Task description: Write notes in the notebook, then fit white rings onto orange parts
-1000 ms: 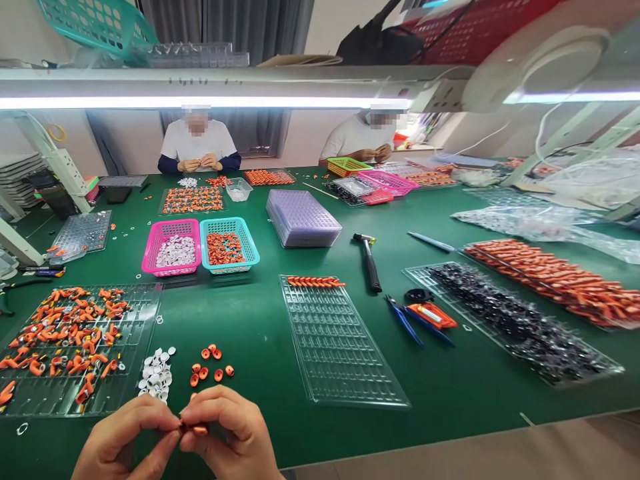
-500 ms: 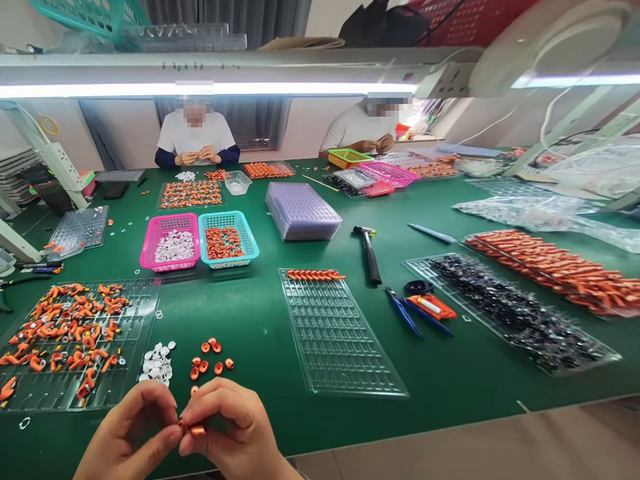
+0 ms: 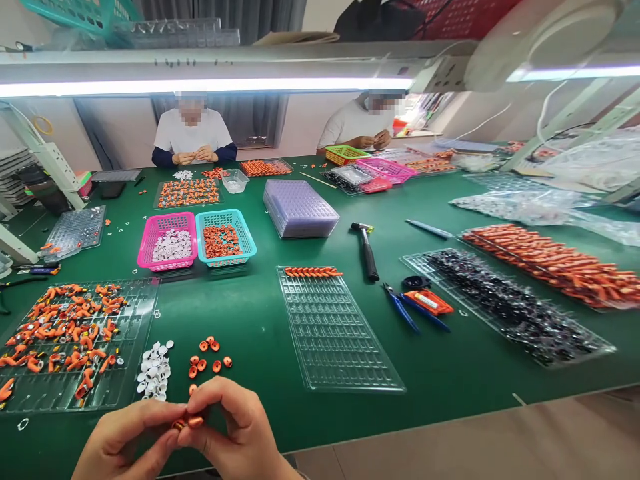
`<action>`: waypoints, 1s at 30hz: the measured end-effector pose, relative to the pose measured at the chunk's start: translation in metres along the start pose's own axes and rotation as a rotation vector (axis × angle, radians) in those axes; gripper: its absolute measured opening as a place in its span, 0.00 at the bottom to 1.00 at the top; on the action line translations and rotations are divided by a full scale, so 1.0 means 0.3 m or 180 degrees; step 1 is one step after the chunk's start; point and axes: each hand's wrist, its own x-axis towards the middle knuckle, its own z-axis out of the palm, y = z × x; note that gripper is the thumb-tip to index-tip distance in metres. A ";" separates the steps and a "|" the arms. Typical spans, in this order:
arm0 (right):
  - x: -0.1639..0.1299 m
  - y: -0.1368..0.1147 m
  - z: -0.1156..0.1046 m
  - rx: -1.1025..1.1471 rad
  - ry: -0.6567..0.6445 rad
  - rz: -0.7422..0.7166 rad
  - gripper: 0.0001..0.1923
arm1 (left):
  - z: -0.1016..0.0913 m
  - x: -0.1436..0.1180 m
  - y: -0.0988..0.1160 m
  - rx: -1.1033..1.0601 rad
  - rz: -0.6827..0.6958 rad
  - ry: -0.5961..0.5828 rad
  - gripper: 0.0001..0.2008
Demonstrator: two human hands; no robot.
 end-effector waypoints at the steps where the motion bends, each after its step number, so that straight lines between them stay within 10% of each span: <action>1: -0.003 0.000 0.002 -0.0007 -0.0014 0.0013 0.09 | -0.005 0.002 -0.002 0.0121 0.0102 -0.0003 0.20; 16: -0.007 -0.010 0.037 -0.0693 0.0268 -0.0098 0.17 | -0.017 -0.011 -0.013 0.1086 0.0898 0.0089 0.17; 30: 0.006 -0.052 -0.018 -0.1557 -0.0627 -0.0325 0.19 | 0.020 0.005 -0.002 0.1619 0.0714 0.0724 0.12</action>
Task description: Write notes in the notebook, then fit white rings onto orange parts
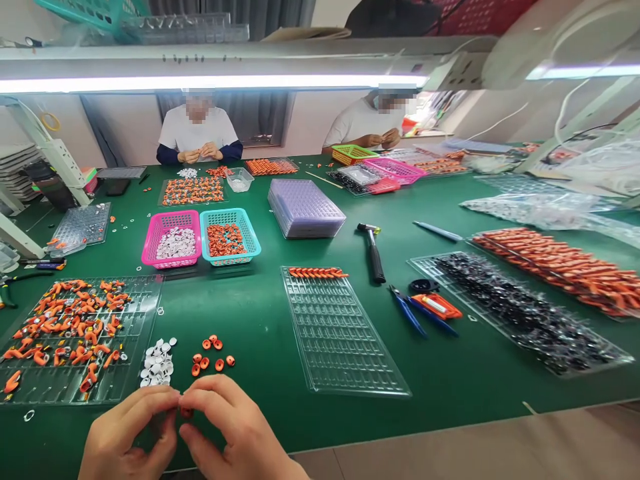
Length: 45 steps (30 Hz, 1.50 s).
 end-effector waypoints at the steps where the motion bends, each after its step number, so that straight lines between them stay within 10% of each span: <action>1: -0.001 0.003 0.005 -0.0005 -0.0008 -0.0031 0.17 | -0.002 0.006 0.002 0.0053 0.0076 0.0020 0.12; 20: 0.001 0.032 0.075 0.1281 0.1040 0.0467 0.05 | 0.002 -0.055 -0.028 0.0598 0.0475 -0.0059 0.17; 32: -0.004 0.031 0.045 0.0641 0.0944 0.0011 0.14 | 0.008 -0.038 -0.003 -0.1789 -0.1104 -0.0284 0.13; 39: -0.001 0.022 0.045 0.0549 0.0857 -0.0185 0.14 | -0.023 0.010 0.025 -0.2755 -0.2796 -0.0446 0.11; 45: -0.002 0.025 0.043 0.0522 0.0859 -0.0187 0.15 | -0.027 0.034 0.044 -0.3073 -0.3016 -0.0331 0.13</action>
